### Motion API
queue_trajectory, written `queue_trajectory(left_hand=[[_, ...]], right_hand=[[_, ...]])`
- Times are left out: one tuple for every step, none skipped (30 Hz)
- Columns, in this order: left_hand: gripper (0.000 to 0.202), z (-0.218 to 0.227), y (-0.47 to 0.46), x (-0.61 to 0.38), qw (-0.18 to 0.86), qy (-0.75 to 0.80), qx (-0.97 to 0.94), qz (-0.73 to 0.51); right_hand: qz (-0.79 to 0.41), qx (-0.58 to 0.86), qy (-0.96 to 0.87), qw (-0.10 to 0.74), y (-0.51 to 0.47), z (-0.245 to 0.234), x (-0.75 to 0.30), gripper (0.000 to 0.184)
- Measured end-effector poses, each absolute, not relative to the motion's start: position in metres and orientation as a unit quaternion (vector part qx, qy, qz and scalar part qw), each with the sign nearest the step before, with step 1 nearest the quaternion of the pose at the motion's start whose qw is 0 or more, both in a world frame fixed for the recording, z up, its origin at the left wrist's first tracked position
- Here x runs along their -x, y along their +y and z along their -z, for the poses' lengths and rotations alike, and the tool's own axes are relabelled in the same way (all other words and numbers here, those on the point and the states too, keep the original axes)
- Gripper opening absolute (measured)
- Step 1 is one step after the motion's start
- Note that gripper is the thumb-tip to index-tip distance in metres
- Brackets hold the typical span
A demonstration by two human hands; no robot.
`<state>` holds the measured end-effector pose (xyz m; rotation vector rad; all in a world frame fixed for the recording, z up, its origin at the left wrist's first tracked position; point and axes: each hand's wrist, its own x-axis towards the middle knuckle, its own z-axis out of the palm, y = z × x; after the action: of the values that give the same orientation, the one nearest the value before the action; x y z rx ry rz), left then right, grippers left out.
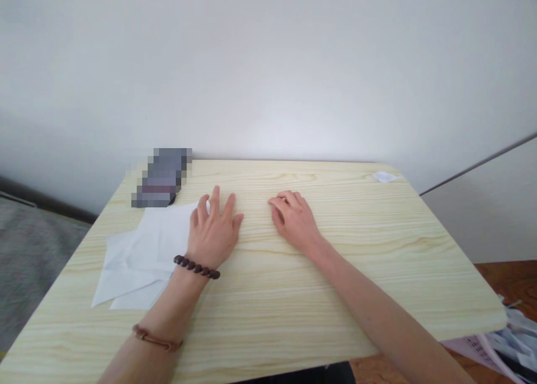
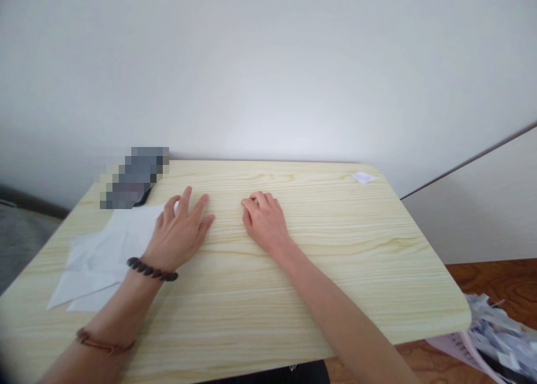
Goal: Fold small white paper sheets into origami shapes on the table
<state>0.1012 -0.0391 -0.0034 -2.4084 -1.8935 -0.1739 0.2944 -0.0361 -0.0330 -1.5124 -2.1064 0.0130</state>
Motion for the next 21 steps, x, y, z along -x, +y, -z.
queue_trajectory(left_hand=[[0.048,0.003,-0.04,-0.102,0.044,-0.611,0.788,0.065],[0.047,0.003,-0.04,-0.102,0.052,-0.61,0.787,0.073],[0.047,0.003,-0.041,-0.101,0.061,-0.614,0.783,0.079],[0.046,0.002,-0.041,-0.099,0.07,-0.621,0.776,0.082],[0.047,0.0,-0.041,-0.096,0.076,-0.63,0.769,0.083],[0.047,-0.002,-0.041,-0.093,0.074,-0.639,0.762,0.078],[0.048,-0.005,-0.04,-0.09,0.066,-0.648,0.755,0.069],[0.048,-0.009,-0.039,-0.086,0.047,-0.663,0.745,0.053],[0.046,-0.013,-0.038,-0.081,0.017,-0.679,0.734,0.031],[0.042,-0.017,-0.036,-0.077,-0.008,-0.687,0.726,0.013],[0.038,-0.021,-0.035,-0.073,-0.02,-0.695,0.719,0.003],[0.037,-0.025,-0.033,-0.069,-0.029,-0.704,0.71,-0.003],[0.039,-0.028,-0.032,-0.066,-0.044,-0.71,0.703,-0.012],[0.041,-0.03,-0.032,-0.063,-0.053,-0.712,0.7,-0.017],[0.043,-0.031,-0.031,-0.06,-0.061,-0.712,0.699,-0.022],[0.046,-0.032,-0.031,-0.057,-0.068,-0.711,0.7,-0.026],[0.048,-0.032,-0.031,-0.054,-0.072,-0.709,0.701,-0.03],[0.05,-0.031,-0.031,-0.051,-0.075,-0.708,0.701,-0.032],[0.052,-0.03,-0.031,-0.048,-0.075,-0.708,0.702,-0.031],[0.054,-0.029,-0.031,-0.044,-0.074,-0.709,0.701,-0.03],[0.055,-0.027,-0.03,-0.04,-0.068,-0.707,0.704,-0.021]], right_hand=[[-0.015,0.554,-0.786,0.275,-0.036,0.032,-0.286,0.023],[-0.026,0.547,-0.789,0.278,-0.036,0.031,-0.282,0.023],[-0.037,0.544,-0.789,0.283,-0.037,0.031,-0.281,0.023],[-0.046,0.544,-0.785,0.293,-0.037,0.031,-0.283,0.022],[-0.055,0.542,-0.783,0.301,-0.037,0.031,-0.285,0.022],[-0.061,0.541,-0.78,0.309,-0.037,0.032,-0.288,0.021],[-0.066,0.539,-0.778,0.315,-0.037,0.032,-0.291,0.021],[-0.07,0.538,-0.777,0.319,-0.037,0.032,-0.293,0.021],[-0.075,0.537,-0.776,0.321,-0.037,0.032,-0.294,0.021],[-0.078,0.536,-0.776,0.323,-0.037,0.032,-0.294,0.021],[-0.082,0.535,-0.776,0.324,-0.037,0.032,-0.294,0.021],[-0.084,0.534,-0.776,0.326,-0.037,0.032,-0.293,0.021],[-0.085,0.534,-0.775,0.326,-0.037,0.032,-0.293,0.02],[-0.086,0.534,-0.775,0.326,-0.038,0.032,-0.292,0.02],[-0.087,0.535,-0.775,0.326,-0.038,0.032,-0.292,0.02],[-0.088,0.535,-0.775,0.326,-0.038,0.032,-0.292,0.02],[-0.088,0.534,-0.774,0.327,-0.038,0.032,-0.292,0.02],[-0.088,0.533,-0.774,0.33,-0.038,0.033,-0.293,0.02],[-0.088,0.532,-0.774,0.331,-0.037,0.033,-0.293,0.02],[-0.088,0.531,-0.774,0.333,-0.037,0.033,-0.294,0.02],[-0.089,0.53,-0.775,0.333,-0.037,0.033,-0.294,0.02]])
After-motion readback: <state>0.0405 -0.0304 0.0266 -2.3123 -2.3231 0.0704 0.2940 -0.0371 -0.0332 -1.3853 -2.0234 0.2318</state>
